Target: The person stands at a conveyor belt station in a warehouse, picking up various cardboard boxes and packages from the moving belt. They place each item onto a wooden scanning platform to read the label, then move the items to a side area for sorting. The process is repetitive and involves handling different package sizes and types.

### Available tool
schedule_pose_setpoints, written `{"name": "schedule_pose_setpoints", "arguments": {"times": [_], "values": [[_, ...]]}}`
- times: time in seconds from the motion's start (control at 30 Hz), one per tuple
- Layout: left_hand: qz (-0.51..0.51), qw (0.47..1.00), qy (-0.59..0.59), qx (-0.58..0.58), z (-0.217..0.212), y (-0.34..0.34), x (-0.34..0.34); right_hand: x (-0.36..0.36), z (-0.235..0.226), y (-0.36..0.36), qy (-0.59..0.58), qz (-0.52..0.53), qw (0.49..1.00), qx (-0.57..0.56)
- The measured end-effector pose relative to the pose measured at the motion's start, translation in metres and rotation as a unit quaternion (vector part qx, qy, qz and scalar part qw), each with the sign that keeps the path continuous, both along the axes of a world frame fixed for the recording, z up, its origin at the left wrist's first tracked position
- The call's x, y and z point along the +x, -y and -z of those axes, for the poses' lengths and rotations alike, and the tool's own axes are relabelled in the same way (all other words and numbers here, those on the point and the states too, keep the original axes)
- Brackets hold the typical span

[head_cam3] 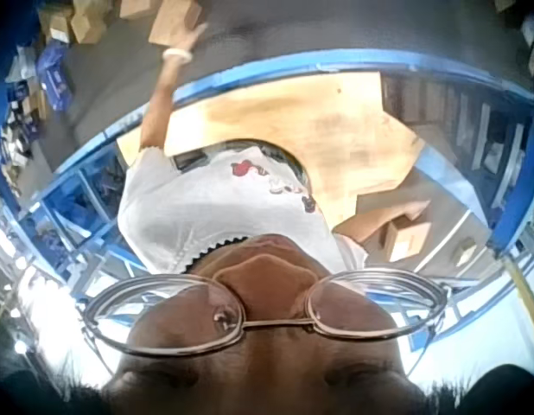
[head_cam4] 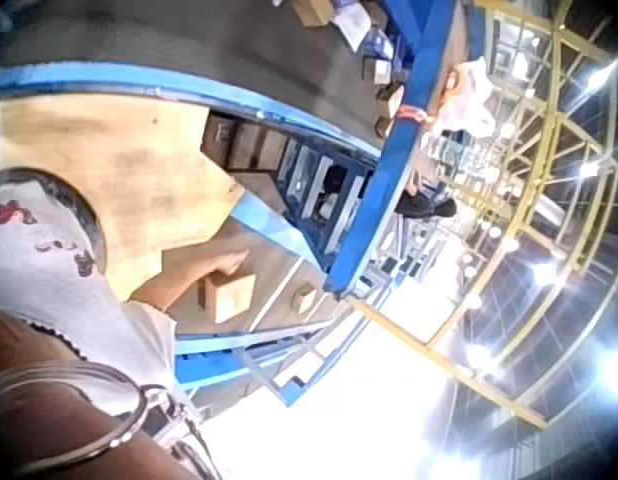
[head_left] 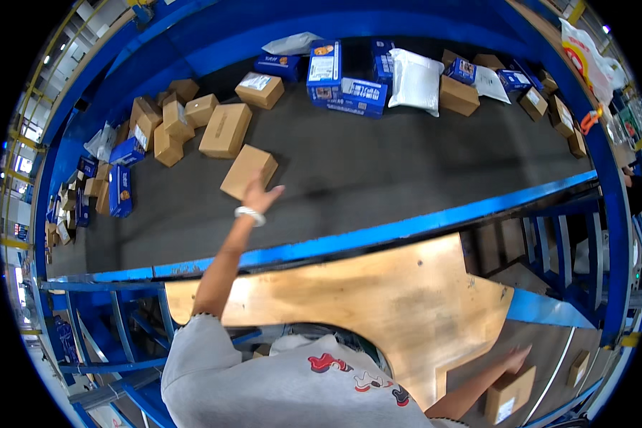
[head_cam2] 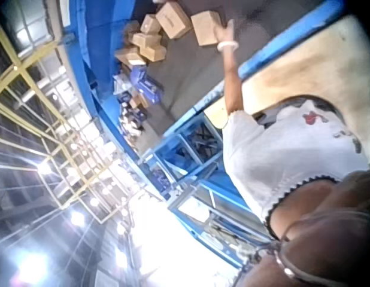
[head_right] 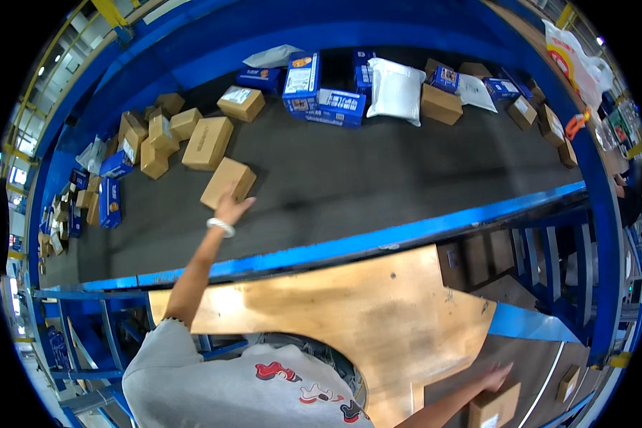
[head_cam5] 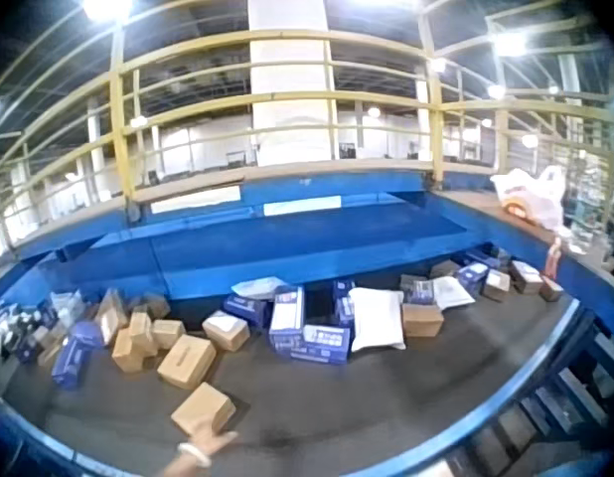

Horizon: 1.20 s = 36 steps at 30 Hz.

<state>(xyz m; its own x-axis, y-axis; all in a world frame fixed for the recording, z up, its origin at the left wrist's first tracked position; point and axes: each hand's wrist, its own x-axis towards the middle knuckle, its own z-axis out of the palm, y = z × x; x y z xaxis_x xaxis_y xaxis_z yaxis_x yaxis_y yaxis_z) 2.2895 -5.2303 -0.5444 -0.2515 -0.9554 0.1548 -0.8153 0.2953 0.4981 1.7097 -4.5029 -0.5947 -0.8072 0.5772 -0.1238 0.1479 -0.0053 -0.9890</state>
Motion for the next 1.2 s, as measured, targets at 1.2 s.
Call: {"name": "schedule_pose_setpoints", "arguments": {"times": [1.2], "values": [[-0.13,0.645,-0.682,0.321,0.142,0.152,-0.275,-0.184,-0.137,0.34,0.237,-0.482,0.766,-0.352]]}}
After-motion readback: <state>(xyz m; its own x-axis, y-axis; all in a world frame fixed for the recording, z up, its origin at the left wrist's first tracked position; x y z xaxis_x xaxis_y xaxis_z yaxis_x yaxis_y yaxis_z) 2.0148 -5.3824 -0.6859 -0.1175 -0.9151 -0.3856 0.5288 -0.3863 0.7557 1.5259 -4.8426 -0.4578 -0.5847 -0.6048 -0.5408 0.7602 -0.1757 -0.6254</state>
